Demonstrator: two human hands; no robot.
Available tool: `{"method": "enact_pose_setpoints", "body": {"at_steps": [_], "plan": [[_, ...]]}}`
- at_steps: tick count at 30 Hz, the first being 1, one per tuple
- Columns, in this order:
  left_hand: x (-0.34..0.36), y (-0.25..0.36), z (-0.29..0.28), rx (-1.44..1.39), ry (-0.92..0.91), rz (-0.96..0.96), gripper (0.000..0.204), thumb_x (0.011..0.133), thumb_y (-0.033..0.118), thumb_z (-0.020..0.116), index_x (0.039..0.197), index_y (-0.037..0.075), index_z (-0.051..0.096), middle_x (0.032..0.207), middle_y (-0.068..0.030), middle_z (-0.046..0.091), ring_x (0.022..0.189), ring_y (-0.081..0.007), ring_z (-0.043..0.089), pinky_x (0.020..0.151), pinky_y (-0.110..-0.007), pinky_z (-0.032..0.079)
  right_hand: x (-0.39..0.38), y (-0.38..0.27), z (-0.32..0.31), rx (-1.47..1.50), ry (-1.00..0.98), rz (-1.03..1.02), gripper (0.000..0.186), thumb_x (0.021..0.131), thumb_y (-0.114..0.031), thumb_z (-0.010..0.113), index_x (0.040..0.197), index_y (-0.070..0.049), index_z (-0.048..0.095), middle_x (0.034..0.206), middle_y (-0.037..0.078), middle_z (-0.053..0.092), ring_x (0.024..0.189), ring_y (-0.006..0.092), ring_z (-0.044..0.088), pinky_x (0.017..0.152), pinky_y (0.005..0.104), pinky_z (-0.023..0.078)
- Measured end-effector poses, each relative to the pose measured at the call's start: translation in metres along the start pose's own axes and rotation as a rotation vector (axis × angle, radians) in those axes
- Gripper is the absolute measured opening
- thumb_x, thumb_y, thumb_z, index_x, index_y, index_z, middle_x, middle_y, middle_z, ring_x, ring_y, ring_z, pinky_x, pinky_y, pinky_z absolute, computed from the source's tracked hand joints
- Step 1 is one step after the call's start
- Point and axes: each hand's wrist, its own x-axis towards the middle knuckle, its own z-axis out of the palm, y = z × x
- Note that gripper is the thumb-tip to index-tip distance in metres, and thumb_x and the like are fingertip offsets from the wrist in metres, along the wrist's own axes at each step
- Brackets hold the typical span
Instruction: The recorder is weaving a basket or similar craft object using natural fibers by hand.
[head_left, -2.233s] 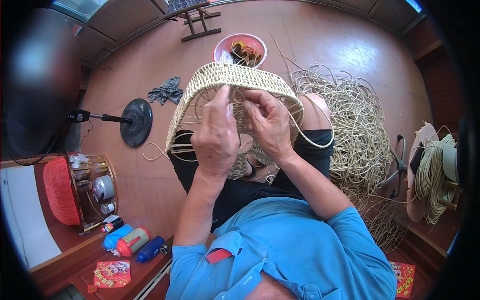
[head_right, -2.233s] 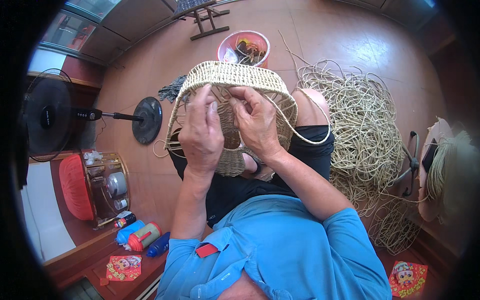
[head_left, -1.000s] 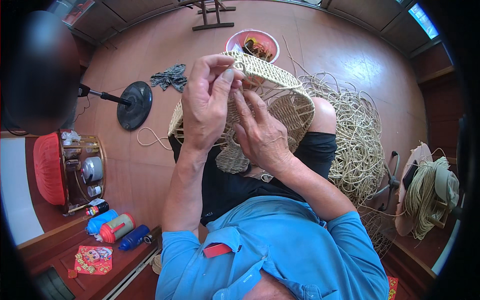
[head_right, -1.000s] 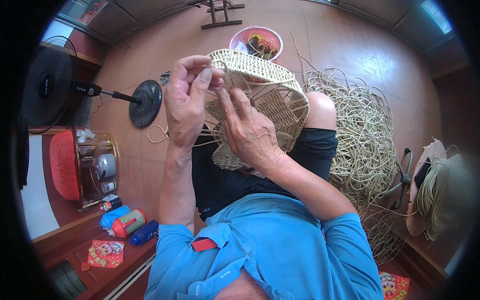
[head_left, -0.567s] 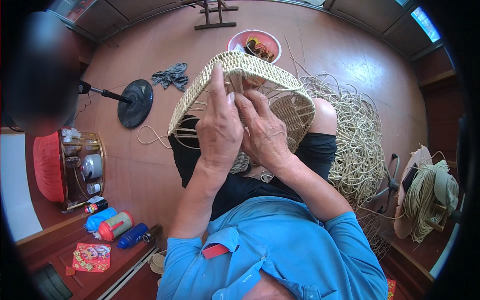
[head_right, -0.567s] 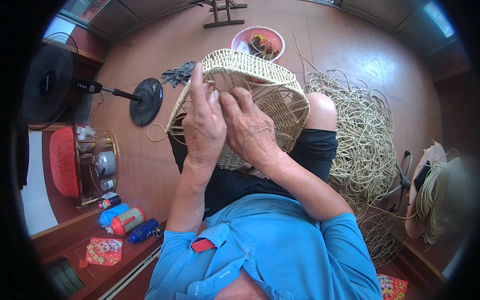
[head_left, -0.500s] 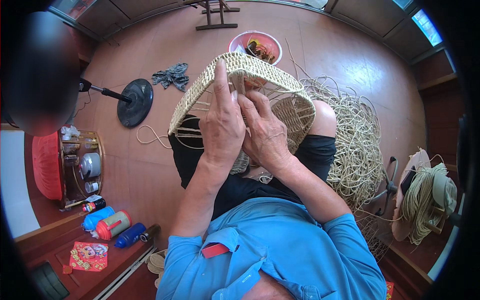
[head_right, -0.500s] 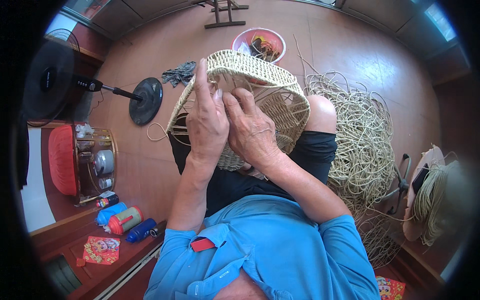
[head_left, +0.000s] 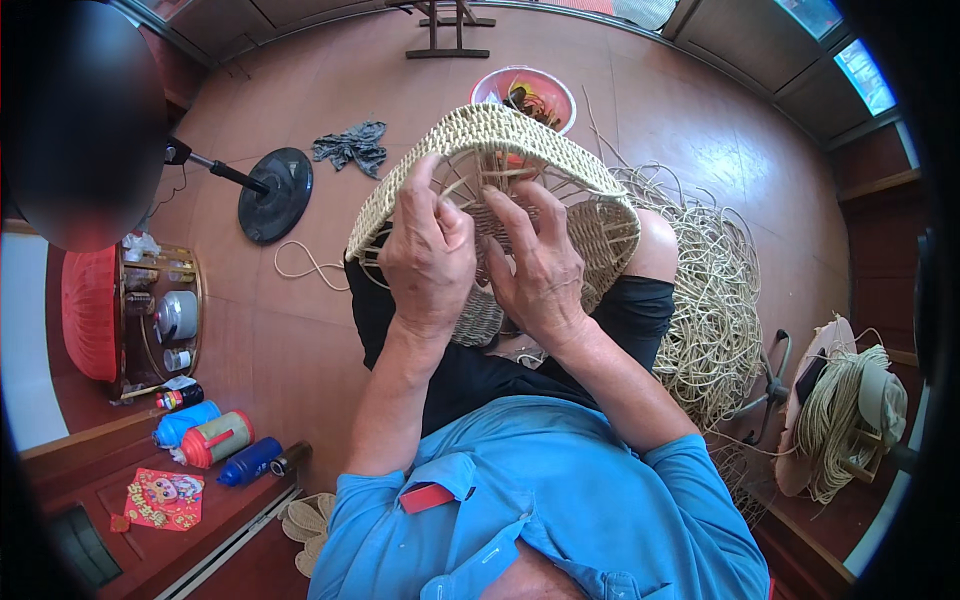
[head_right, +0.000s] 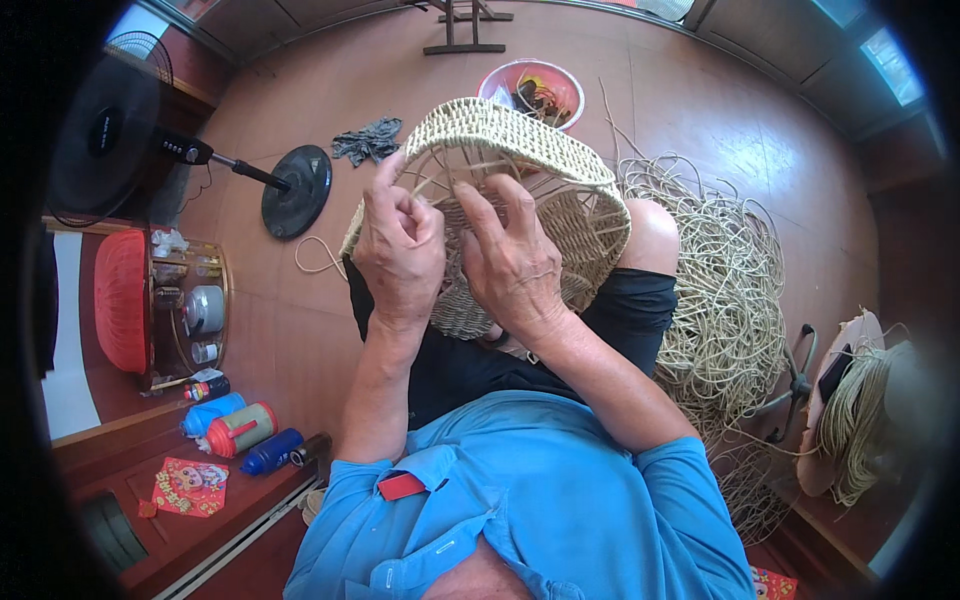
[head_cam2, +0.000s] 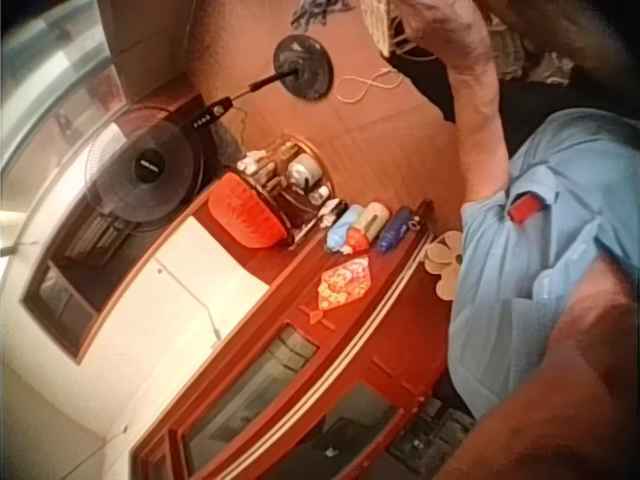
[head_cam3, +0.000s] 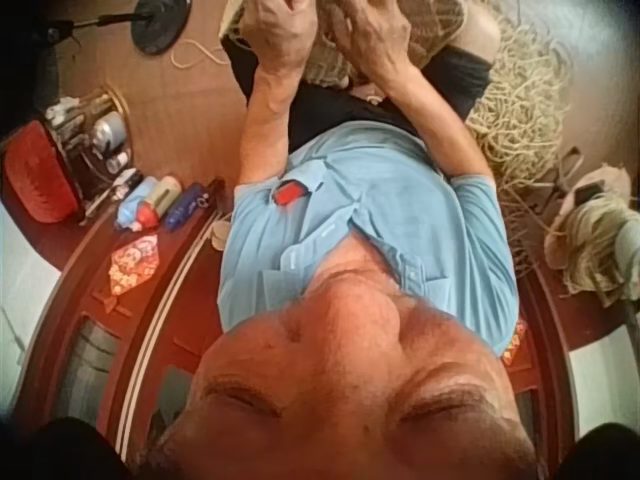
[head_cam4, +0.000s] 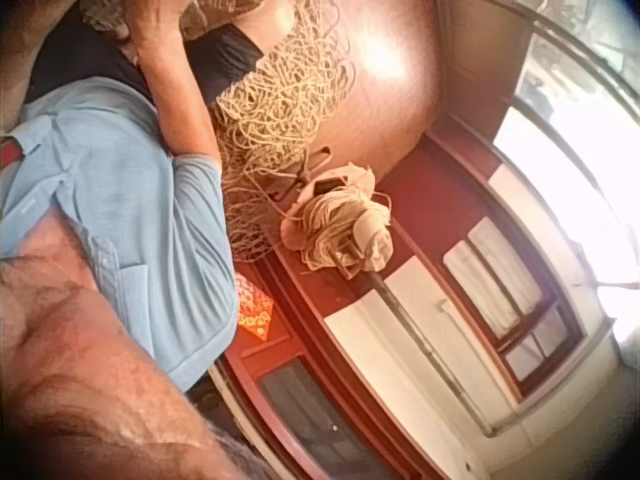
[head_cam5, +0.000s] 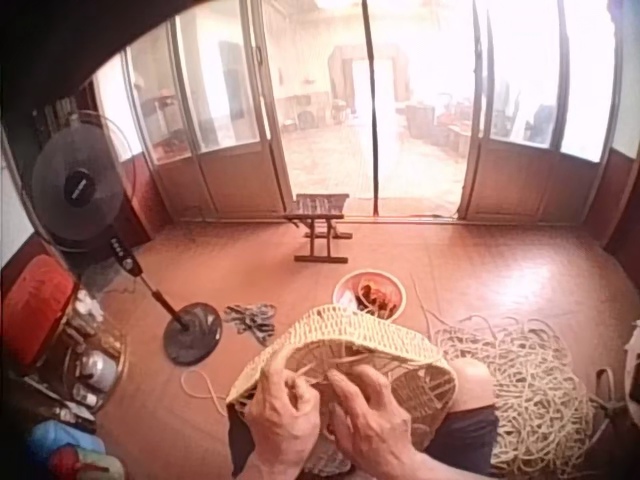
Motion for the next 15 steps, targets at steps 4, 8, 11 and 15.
{"method": "enact_pose_setpoints", "body": {"at_steps": [4, 8, 11, 15], "plan": [[0.004, -0.014, -0.018, 0.199, 0.002, 0.040, 0.053, 0.093, -0.001, 0.063, 0.143, 0.014, 0.061, 0.100, -0.0096, 0.073, 0.080, -0.0290, 0.076, 0.068, -0.044, 0.060, 0.006, -0.002, 0.006, -0.001, 0.078, -0.047, 0.040, 0.090, -0.010, 0.080, 0.130, -0.014, 0.073, 0.110, 0.009, 0.062, 0.092, 0.0256, 0.071, 0.075, 0.0373, 0.059], [0.002, -0.050, -0.061, 0.355, -0.052, -0.114, 0.051, 0.099, 0.005, 0.059, 0.148, 0.017, 0.057, 0.108, -0.0119, 0.076, 0.081, -0.0345, 0.077, 0.067, -0.047, 0.059, 0.021, 0.001, 0.019, -0.017, 0.070, -0.078, 0.028, 0.091, -0.016, 0.081, 0.118, -0.015, 0.076, 0.095, 0.004, 0.059, 0.083, 0.0230, 0.068, 0.070, 0.0367, 0.055], [0.002, -0.102, -0.106, 0.410, -0.012, -0.212, 0.048, 0.105, 0.006, 0.052, 0.152, 0.017, 0.055, 0.117, -0.0169, 0.077, 0.090, -0.0372, 0.077, 0.074, -0.050, 0.058, 0.030, -0.001, 0.027, -0.084, 0.092, -0.102, 0.013, 0.091, -0.021, 0.080, 0.102, -0.015, 0.076, 0.090, 0.003, 0.057, 0.078, 0.0222, 0.067, 0.068, 0.0375, 0.054], [-0.010, -0.184, -0.199, 0.682, 0.030, -0.213, 0.044, 0.112, 0.010, 0.048, 0.155, 0.014, 0.052, 0.132, -0.0269, 0.073, 0.114, -0.0472, 0.073, 0.093, -0.054, 0.057, 0.034, -0.005, 0.029, -0.060, 0.094, -0.102, 0.012, 0.091, -0.023, 0.080, 0.089, -0.014, 0.073, 0.089, 0.004, 0.057, 0.079, 0.0223, 0.067, 0.069, 0.0390, 0.054]]}}
